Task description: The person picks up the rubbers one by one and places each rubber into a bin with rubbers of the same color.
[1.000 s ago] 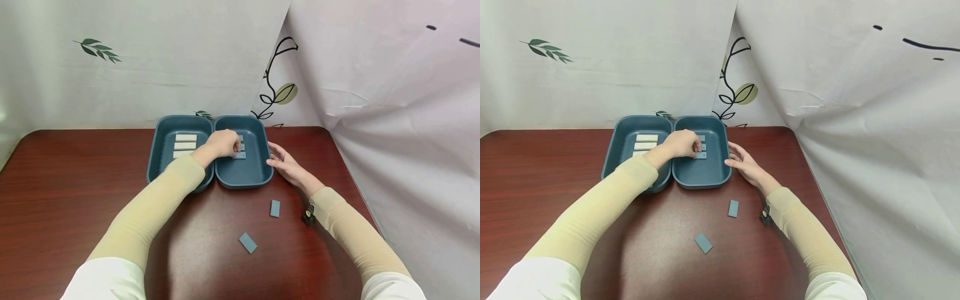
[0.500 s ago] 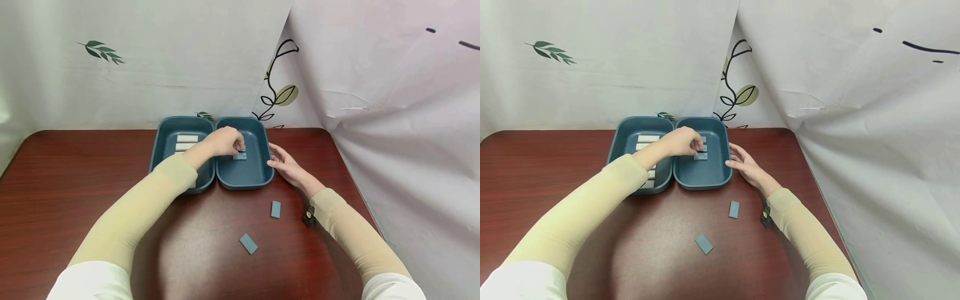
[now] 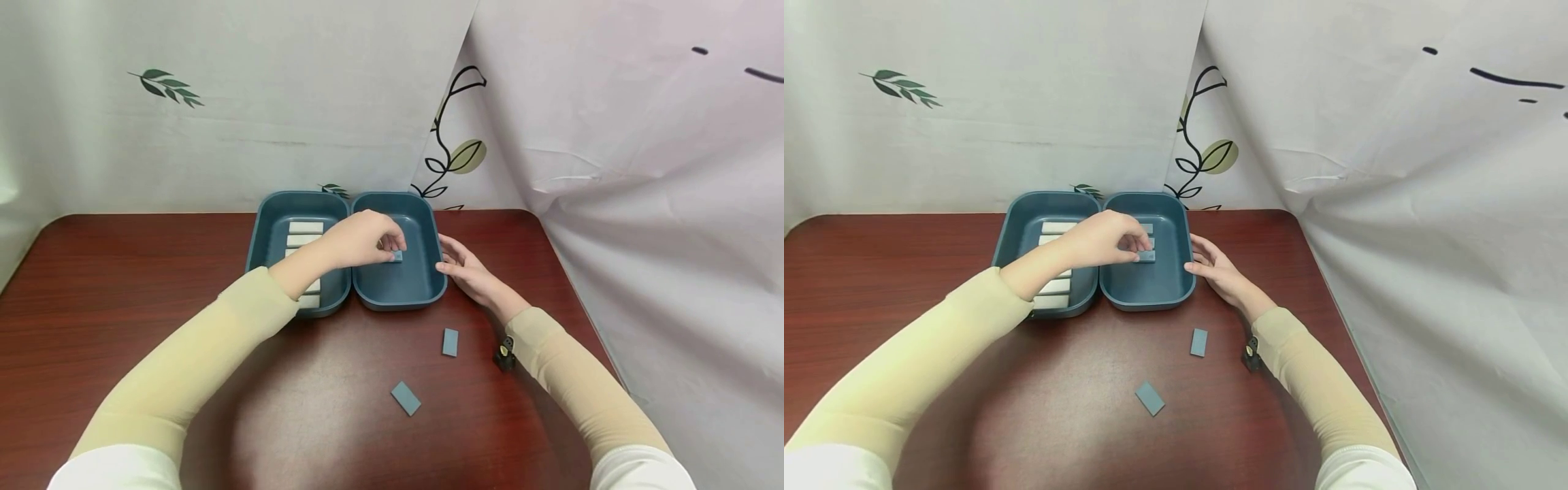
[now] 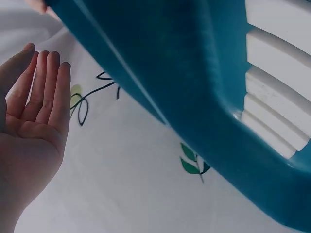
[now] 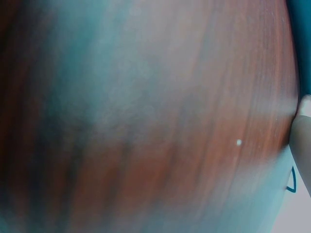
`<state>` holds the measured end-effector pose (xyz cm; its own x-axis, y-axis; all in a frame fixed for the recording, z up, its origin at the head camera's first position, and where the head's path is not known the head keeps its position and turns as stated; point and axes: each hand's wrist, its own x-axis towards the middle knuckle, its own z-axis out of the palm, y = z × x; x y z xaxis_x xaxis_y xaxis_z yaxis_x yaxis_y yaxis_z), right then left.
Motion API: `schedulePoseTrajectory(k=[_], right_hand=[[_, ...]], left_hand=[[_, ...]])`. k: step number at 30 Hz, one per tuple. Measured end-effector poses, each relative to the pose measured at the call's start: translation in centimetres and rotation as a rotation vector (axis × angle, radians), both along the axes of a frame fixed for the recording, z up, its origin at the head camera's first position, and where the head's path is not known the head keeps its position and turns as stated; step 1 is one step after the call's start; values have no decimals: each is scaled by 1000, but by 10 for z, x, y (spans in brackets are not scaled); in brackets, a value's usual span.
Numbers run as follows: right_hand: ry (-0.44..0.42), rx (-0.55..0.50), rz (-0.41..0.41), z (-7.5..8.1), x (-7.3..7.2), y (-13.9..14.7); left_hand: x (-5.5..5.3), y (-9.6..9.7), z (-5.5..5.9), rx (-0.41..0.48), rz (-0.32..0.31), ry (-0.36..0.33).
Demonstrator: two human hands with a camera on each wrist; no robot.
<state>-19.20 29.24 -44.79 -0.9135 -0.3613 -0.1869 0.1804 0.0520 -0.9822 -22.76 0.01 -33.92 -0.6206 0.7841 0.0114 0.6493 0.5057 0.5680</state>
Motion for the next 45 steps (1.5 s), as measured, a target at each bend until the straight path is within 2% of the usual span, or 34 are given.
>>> schedulePoseTrajectory(k=[9, 16, 23, 31, 38, 45], right_hand=[[-1, 3, -1, 2, 3, 0], [0, 8, -5, 3, 2, -1], [-2, 12, -3, 3, 2, -1], [1, 18, -4, 4, 1, -2], [-3, 5, -13, 3, 1, -3], [5, -15, -2, 2, 1, -2]], left_hand=[[22, -12, 5, 54, -18, 56], [45, -17, -3, 99, -38, 82], [71, -19, -11, 180, -64, 24], [99, -16, -21, 208, -118, -12], [110, -14, -40, 152, -133, -77], [113, -11, -60, 112, -169, -146]])
